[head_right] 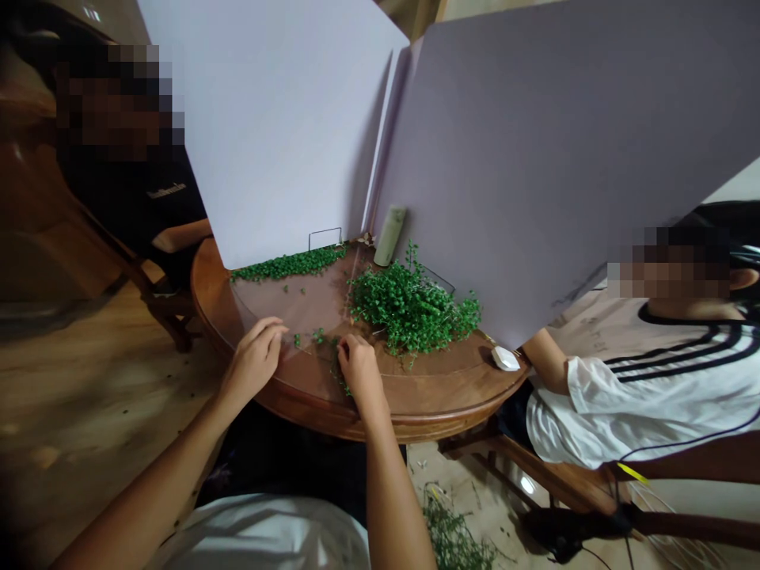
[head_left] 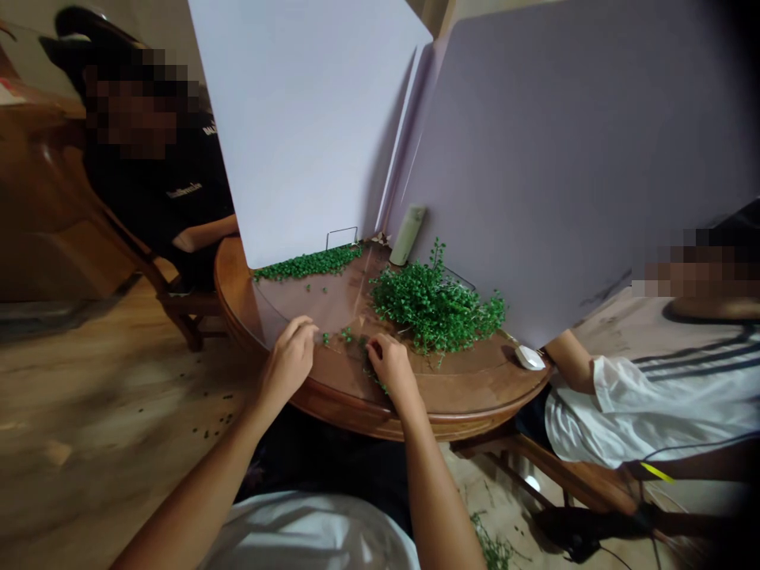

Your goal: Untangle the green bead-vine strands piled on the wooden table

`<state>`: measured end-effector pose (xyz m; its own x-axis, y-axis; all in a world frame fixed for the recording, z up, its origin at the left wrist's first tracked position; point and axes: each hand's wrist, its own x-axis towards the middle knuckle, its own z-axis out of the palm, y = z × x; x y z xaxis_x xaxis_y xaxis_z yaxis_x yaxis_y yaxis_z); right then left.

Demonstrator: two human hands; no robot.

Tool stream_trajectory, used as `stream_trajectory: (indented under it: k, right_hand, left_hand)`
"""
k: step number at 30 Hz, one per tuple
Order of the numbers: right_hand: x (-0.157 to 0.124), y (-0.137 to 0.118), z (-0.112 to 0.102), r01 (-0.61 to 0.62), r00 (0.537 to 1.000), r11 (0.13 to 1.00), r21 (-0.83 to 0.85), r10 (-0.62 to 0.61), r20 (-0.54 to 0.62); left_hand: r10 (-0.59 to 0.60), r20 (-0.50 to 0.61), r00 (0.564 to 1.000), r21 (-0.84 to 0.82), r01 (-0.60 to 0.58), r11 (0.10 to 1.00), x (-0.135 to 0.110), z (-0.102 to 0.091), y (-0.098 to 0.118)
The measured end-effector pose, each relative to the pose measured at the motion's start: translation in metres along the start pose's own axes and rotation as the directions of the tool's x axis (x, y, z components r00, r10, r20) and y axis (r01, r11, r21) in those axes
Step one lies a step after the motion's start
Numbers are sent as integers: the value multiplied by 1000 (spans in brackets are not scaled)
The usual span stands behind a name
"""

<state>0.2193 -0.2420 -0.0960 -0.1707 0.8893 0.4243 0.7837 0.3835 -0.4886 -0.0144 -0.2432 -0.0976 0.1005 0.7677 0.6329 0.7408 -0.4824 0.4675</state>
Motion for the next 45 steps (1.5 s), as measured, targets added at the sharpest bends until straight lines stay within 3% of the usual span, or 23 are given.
stream_trajectory:
  k: [4, 9, 14, 22, 31, 45]
  right_hand:
    - [0, -1, -1, -9, 1000, 1000, 24, 9, -2]
    - [-1, -3, -2, -17, 1000, 1000, 19, 17, 2]
    - [0, -4, -2, -14, 1000, 1000, 7, 14, 1]
    - [-1, -11, -7, 36, 999, 999, 31, -36, 21]
    - [-6, -22, -13, 130, 985, 990, 61, -136, 103]
    - [-1, -12, -4, 83, 994, 997, 4, -83, 67]
  left_hand:
    - [3, 32, 999, 41, -4, 999, -6, -15, 4]
    - [56, 207, 977, 90, -76, 993, -10, 1, 16]
    - [16, 228, 974, 168, -56, 984, -14, 15, 18]
    - [53, 212, 976, 131, -82, 988, -11, 10, 20]
    - [223, 290, 931, -58, -215, 975, 4, 26, 38]
    - [161, 320, 934, -95, -138, 986, 2, 28, 34]
